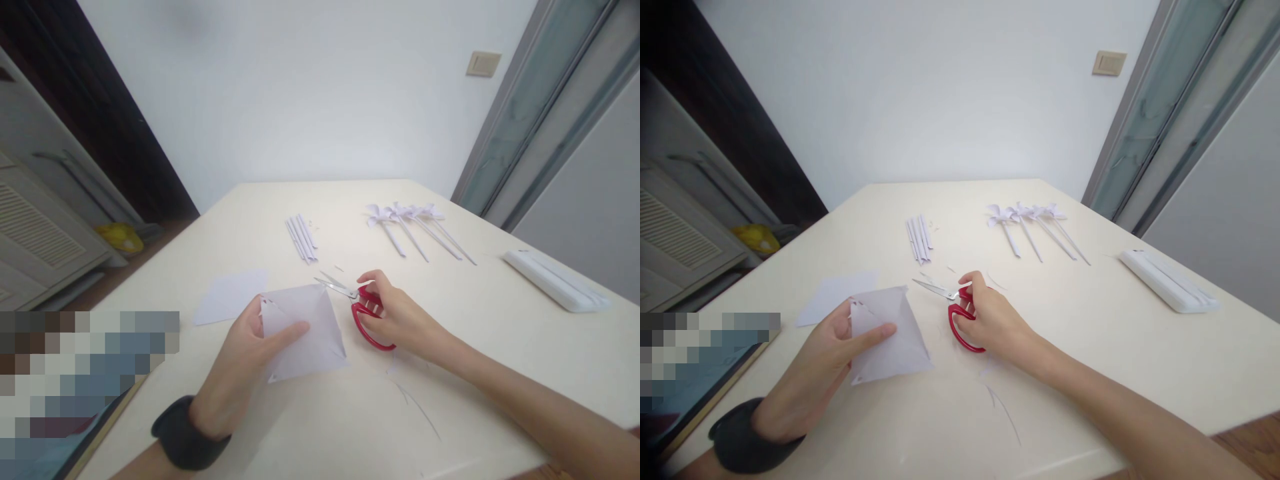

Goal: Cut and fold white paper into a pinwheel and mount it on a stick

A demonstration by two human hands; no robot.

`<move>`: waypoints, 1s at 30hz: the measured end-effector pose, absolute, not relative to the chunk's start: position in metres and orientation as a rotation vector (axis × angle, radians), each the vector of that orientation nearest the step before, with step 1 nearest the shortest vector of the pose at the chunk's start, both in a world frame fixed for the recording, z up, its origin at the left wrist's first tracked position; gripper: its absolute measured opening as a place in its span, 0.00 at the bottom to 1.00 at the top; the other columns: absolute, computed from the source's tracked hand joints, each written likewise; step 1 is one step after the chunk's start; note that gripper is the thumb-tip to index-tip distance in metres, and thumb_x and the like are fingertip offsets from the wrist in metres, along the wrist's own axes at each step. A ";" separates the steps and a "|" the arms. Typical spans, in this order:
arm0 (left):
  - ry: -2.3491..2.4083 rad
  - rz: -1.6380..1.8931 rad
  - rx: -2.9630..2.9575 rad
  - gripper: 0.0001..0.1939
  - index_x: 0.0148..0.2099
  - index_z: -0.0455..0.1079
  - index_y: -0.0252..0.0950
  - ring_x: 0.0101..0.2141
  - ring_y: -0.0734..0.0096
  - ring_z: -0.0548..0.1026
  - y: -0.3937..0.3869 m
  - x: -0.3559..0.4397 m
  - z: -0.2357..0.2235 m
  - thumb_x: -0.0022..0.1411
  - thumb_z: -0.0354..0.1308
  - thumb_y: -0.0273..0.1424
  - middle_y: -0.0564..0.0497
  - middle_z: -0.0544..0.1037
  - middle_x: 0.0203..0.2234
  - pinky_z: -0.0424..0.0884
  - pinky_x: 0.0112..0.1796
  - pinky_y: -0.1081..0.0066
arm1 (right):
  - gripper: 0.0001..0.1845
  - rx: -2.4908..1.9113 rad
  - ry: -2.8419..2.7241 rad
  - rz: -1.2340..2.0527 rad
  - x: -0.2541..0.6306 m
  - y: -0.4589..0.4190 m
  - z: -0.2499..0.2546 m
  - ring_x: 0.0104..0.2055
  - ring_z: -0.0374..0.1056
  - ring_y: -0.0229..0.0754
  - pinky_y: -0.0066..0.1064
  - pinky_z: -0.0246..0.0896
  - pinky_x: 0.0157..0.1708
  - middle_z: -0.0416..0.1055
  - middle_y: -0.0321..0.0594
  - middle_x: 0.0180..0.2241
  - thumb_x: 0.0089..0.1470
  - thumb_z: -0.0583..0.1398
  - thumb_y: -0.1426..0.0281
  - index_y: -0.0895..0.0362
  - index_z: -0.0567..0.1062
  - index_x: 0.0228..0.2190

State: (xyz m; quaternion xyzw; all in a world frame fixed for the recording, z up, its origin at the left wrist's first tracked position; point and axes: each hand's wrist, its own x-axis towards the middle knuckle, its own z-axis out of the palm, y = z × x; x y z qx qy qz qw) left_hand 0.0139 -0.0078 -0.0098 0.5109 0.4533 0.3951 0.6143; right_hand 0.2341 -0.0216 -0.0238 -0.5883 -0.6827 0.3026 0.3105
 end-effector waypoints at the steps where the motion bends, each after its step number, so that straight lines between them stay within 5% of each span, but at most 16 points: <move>1: 1.047 0.919 1.176 0.22 0.48 0.63 0.40 0.39 0.58 0.75 -0.008 0.015 -0.010 0.50 0.62 0.33 0.48 0.75 0.42 0.73 0.35 0.64 | 0.21 -1.585 -1.890 0.688 0.234 -0.022 -0.026 0.34 0.64 0.41 0.30 0.57 0.30 0.68 0.40 0.37 0.50 0.55 0.72 0.51 0.58 0.46; 7: 1.059 0.933 1.103 0.21 0.46 0.66 0.38 0.38 0.57 0.76 -0.009 0.018 -0.008 0.48 0.63 0.32 0.47 0.77 0.39 0.73 0.37 0.63 | 0.17 -1.547 -2.198 0.463 0.230 -0.024 -0.028 0.41 0.61 0.45 0.34 0.55 0.38 0.65 0.43 0.38 0.49 0.56 0.76 0.53 0.68 0.43; 17: 1.021 0.927 1.163 0.19 0.47 0.66 0.40 0.41 0.58 0.74 -0.010 0.011 -0.011 0.51 0.62 0.33 0.48 0.76 0.42 0.72 0.39 0.65 | 0.19 -1.449 -2.205 0.658 0.228 -0.030 -0.025 0.41 0.61 0.42 0.32 0.60 0.37 0.61 0.42 0.41 0.49 0.54 0.78 0.49 0.70 0.42; 25: 1.068 0.977 1.211 0.19 0.47 0.65 0.37 0.38 0.60 0.74 -0.006 0.008 -0.018 0.52 0.61 0.34 0.47 0.75 0.40 0.70 0.38 0.64 | 0.12 -1.300 -1.978 0.817 0.221 -0.033 -0.008 0.40 0.63 0.37 0.28 0.61 0.38 0.64 0.39 0.39 0.59 0.48 0.70 0.54 0.71 0.31; 30: 1.078 0.952 1.246 0.18 0.46 0.66 0.37 0.39 0.58 0.73 -0.005 0.007 -0.022 0.52 0.60 0.35 0.47 0.75 0.38 0.70 0.38 0.63 | 0.10 -1.295 -1.941 0.852 0.211 -0.036 -0.012 0.38 0.63 0.38 0.28 0.61 0.36 0.64 0.38 0.36 0.54 0.55 0.62 0.56 0.67 0.27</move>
